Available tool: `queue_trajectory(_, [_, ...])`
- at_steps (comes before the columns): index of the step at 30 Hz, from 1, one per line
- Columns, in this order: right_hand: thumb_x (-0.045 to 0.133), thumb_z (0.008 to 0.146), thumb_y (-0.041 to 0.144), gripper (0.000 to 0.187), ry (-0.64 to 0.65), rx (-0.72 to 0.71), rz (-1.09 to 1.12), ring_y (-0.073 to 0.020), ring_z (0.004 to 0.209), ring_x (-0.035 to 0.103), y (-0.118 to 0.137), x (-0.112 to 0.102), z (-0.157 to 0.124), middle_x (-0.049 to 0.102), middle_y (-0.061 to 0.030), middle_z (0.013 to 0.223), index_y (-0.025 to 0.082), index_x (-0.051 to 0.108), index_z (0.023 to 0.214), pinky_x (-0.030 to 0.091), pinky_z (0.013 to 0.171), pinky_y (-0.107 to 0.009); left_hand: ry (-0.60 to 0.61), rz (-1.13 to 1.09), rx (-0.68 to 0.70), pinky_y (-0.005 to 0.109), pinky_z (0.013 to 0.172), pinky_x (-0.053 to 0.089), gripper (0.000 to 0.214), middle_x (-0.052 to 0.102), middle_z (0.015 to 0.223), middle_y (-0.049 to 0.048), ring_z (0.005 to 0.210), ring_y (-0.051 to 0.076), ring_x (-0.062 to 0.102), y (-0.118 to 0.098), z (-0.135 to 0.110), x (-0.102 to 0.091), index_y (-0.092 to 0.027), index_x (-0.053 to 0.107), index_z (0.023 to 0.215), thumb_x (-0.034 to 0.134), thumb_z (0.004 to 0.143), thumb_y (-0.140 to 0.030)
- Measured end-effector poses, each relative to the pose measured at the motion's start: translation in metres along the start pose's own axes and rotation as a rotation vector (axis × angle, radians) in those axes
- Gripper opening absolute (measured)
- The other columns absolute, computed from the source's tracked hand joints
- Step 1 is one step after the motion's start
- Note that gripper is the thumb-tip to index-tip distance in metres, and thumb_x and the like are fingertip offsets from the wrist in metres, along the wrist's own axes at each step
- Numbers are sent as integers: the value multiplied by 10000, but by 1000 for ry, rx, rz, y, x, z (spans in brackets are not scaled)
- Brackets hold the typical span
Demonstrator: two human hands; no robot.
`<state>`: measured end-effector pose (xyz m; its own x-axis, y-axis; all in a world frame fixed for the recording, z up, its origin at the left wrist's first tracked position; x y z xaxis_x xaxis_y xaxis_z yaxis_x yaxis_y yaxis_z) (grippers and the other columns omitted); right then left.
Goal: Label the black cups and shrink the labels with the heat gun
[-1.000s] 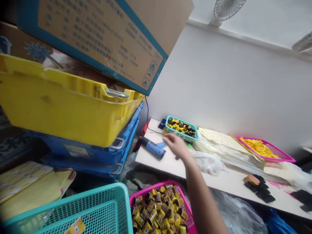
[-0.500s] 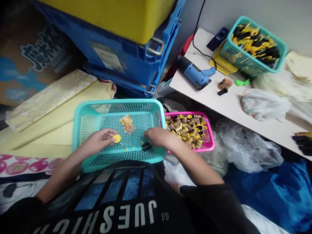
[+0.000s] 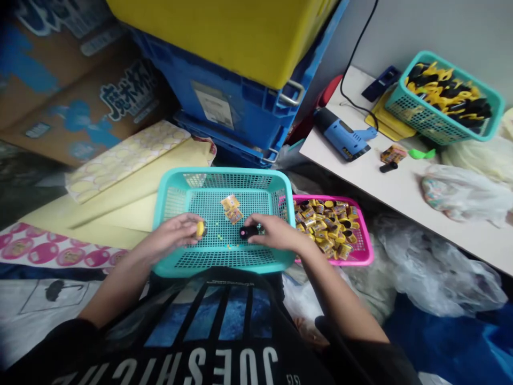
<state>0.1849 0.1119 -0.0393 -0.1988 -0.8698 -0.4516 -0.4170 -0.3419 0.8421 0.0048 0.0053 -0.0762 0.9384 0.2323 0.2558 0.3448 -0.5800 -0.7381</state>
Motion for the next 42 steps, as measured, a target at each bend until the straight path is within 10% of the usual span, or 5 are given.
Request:
queue_trajectory(13, [684, 860, 337, 369, -195, -179, 391, -164, 1072, 580, 41, -2, -11, 595, -61, 1177, 200, 570, 1183, 465, 993, -352, 163, -307, -36, 166, 599, 506, 352, 687, 884, 21, 684, 83, 627, -3, -9, 35, -182, 592, 1013, 767, 707, -184])
queue_trajectory(21, [691, 858, 367, 386, -532, -234, 330, -167, 993, 592, 64, -59, -84, 600, -81, 1110, 163, 565, 1160, 495, 910, -309, -32, 302, 114, 257, 638, 525, 358, 696, 1032, 81, 743, 144, 632, -18, -12, 25, -176, 584, 1022, 677, 712, -328])
queue_trajectory(29, [678, 863, 341, 376, -752, -175, 160, -184, 1014, 600, 48, -54, -149, 608, -90, 1131, 153, 570, 1170, 490, 921, -340, -198, 993, 189, 292, 516, 479, 450, 657, 766, 31, 644, 217, 639, -27, -9, 20, -195, 594, 1109, 508, 730, -421])
queue_trajectory(35, [653, 859, 328, 376, -813, -205, 130, -184, 984, 602, 41, -40, -137, 614, -91, 1127, 146, 565, 1177, 496, 889, -355, -227, 1355, 446, 372, 846, 494, 348, 662, 1103, 93, 894, 243, 641, -56, 2, 37, -203, 637, 1035, 494, 743, -326])
queue_trajectory(42, [657, 814, 242, 306, -844, -241, 17, -189, 994, 560, 45, -32, -100, 596, -89, 1060, 133, 573, 1088, 460, 912, -352, -225, 1401, 395, 323, 662, 519, 327, 625, 694, 20, 686, 210, 636, -63, 27, 29, -201, 569, 815, 248, 853, -248])
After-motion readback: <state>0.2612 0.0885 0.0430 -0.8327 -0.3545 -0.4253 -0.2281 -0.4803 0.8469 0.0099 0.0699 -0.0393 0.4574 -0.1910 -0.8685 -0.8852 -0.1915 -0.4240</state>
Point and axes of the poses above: each hand's wrist, its own z-axis towards the middle knuckle, its own x-axis out of the palm, y = z × x, the point moved 10 cm from there along z, towards the middle knuckle
